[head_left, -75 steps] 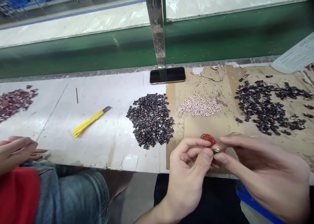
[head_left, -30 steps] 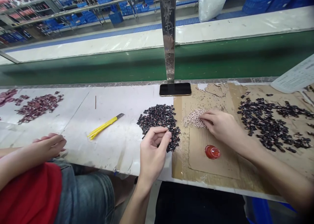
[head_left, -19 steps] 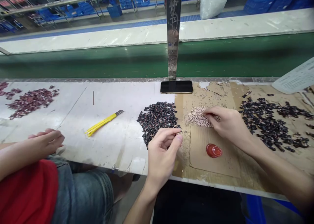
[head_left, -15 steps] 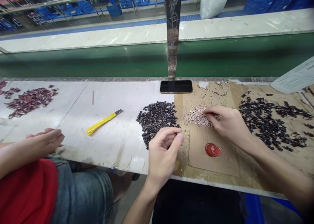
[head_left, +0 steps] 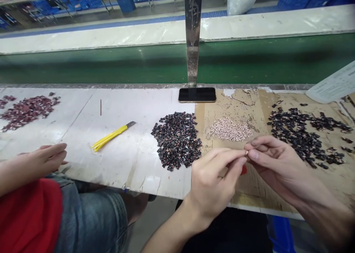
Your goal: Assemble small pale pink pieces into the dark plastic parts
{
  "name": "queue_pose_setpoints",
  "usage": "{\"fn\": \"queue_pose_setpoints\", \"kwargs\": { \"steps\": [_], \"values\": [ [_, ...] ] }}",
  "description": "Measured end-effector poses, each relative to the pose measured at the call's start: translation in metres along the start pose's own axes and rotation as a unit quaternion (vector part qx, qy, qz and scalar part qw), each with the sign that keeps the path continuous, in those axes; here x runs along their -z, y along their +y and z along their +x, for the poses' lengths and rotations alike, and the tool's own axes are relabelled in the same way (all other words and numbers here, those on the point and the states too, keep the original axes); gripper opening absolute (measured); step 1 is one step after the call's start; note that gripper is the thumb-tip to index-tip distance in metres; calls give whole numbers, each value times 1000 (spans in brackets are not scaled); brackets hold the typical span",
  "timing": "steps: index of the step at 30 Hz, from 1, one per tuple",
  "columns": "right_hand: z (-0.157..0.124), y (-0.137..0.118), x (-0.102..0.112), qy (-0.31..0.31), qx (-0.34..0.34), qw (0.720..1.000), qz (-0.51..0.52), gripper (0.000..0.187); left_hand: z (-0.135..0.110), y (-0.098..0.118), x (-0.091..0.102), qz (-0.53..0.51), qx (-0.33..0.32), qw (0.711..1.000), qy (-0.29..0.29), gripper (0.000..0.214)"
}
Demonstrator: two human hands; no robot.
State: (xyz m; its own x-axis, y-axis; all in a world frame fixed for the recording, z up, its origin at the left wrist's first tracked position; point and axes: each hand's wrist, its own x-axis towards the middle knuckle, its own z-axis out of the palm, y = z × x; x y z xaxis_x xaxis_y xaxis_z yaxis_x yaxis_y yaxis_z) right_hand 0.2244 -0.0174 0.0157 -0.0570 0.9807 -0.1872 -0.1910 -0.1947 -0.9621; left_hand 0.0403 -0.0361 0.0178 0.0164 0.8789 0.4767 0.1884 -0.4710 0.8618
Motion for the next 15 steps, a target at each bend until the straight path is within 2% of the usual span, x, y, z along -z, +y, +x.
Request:
{"fn": "queue_pose_setpoints", "kwargs": {
  "steps": [3, 8, 11, 15],
  "values": [
    [-7, 0, -4, 2, 28, 1000, -10, 20, -1, -1, 0, 43, -52, 998, -3, 12],
    [-19, -5, -17, 70, 140, 977, -142, 23, -6, -6, 1, 140, -112, 984, -17, 13],
    [-27, -5, -24, 96, 188, 959, -191, 15, -7, -6, -1, 153, -99, 983, -10, 11],
    [-32, -2, -25, 79, 201, 952, -216, 14, -7, -2, -3, 98, -36, 995, -3, 12]
  ]
}}
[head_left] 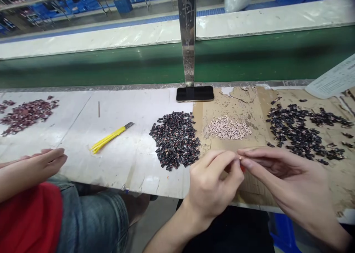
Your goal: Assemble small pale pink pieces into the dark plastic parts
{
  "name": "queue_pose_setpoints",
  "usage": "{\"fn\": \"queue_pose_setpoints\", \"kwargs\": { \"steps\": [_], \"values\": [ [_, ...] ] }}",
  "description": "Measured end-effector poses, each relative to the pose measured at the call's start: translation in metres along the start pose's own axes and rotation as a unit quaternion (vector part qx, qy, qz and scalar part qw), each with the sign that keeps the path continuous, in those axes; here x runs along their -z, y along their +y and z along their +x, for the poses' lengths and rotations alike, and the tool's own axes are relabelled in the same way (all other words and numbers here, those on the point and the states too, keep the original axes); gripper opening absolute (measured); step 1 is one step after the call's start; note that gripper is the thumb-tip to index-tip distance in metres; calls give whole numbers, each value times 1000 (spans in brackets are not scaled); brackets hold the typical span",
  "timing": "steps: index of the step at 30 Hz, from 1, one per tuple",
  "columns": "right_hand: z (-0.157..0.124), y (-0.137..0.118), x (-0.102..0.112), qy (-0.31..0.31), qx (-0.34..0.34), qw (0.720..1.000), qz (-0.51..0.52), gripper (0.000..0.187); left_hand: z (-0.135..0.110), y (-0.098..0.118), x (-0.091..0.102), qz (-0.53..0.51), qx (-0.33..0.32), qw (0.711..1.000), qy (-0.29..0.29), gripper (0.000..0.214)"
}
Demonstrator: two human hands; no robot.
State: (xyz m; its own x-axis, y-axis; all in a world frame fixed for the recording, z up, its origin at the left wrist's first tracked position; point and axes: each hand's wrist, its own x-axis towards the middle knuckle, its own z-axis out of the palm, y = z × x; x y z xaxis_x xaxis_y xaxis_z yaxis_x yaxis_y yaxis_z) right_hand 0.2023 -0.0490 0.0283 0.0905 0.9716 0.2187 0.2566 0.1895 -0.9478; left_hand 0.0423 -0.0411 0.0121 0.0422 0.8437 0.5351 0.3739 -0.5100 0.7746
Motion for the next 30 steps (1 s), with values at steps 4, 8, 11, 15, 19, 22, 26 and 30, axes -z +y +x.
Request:
{"fn": "queue_pose_setpoints", "kwargs": {
  "steps": [4, 8, 11, 15, 19, 22, 26, 30],
  "values": [
    [0, 5, 1, -22, 12, 1000, -4, 12, -1, 4, 0, -47, 39, 998, 1, 13],
    [-1, 9, 2, -46, 24, 999, 15, 10, -5, 5, -1, -21, 17, 1000, 2, 13],
    [-4, 10, 3, -64, 17, 998, 14, 9, -8, 5, -2, -6, 7, 1000, 2, 13],
    [-8, 7, 5, -70, 18, 997, -10, 11, -11, 5, -3, -8, 4, 1000, -16, 11],
    [-14, 11, 17, -84, 20, 995, -55, 14, -18, 5, 4, -78, 55, 994, -49, 9],
    [-20, 23, 34, -64, 32, 989, -125, 13, -27, 0, 14, -136, 162, 975, -70, 19],
    [-27, 39, 45, -77, 84, 956, -269, 11, -39, -8, 23, -168, 247, 954, -41, 21],
    [-28, 43, 39, -95, 132, 927, -337, 14, -44, -12, 23, -206, 295, 933, 0, 17]
  ]
}}
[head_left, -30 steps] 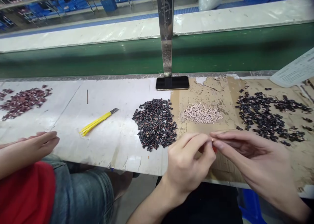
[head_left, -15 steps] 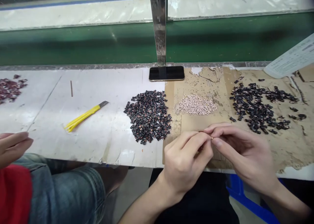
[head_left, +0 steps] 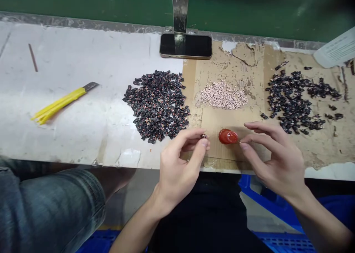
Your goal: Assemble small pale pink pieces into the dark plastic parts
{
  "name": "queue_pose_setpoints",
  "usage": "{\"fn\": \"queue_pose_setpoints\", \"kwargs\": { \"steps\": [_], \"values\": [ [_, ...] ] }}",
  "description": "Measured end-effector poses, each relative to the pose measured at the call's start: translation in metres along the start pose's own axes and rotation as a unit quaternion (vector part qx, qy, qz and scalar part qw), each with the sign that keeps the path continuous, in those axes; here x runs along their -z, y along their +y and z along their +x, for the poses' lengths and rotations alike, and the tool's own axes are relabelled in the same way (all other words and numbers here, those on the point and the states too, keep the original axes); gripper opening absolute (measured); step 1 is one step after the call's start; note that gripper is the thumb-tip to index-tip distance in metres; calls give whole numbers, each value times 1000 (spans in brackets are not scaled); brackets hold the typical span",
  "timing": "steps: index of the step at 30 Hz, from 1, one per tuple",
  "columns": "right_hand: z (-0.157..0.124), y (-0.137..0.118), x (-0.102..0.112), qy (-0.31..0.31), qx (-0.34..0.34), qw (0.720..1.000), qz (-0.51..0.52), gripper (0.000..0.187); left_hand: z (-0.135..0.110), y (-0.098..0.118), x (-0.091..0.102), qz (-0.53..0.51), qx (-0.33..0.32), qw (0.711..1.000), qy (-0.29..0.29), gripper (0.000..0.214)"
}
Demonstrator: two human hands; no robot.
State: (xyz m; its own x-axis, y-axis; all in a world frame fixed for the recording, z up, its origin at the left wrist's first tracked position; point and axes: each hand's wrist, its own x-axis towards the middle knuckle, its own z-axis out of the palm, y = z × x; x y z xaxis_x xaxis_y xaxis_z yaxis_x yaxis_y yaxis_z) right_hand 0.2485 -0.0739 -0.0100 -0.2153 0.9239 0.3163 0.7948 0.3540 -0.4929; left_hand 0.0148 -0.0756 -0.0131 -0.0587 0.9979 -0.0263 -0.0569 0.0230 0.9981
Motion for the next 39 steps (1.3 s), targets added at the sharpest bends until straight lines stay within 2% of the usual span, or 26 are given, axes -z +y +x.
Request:
{"fn": "queue_pose_setpoints", "kwargs": {
  "steps": [5, 12, 15, 18, 20, 23, 25, 26, 31, 39],
  "values": [
    [5, -3, -5, 2, 41, 999, -25, 20, -1, 1, 0, 19, -2, 1000, 0, 14],
    [6, -4, -4, -2, 62, 997, -37, 23, -1, 2, 4, 42, -7, 999, 10, 14],
    [6, -6, -2, 0, 33, 999, -17, 19, 0, 4, 4, 44, -19, 999, 2, 17],
    [7, -12, 3, 6, -40, 996, 78, 12, 2, 9, 0, 31, -15, 999, -22, 18],
    [8, -18, 8, 7, -96, 979, 179, 10, 4, 14, -7, -5, 30, 998, -53, 17],
    [9, -28, 14, -4, -174, 924, 339, 8, 6, 19, -18, -115, 125, 980, -101, 15],
    [9, -33, 15, -14, -203, 891, 406, 10, 7, 22, -23, -182, 162, 962, -121, 15],
    [10, -36, 15, -16, -209, 884, 417, 10, 7, 23, -25, -205, 171, 955, -127, 14],
    [15, -45, 13, -8, -179, 905, 387, 13, 8, 28, -28, -253, 192, 941, -121, 17],
    [16, -47, 13, -6, -153, 912, 379, 16, 5, 29, -28, -233, 198, 945, -114, 12]
  ]
}}
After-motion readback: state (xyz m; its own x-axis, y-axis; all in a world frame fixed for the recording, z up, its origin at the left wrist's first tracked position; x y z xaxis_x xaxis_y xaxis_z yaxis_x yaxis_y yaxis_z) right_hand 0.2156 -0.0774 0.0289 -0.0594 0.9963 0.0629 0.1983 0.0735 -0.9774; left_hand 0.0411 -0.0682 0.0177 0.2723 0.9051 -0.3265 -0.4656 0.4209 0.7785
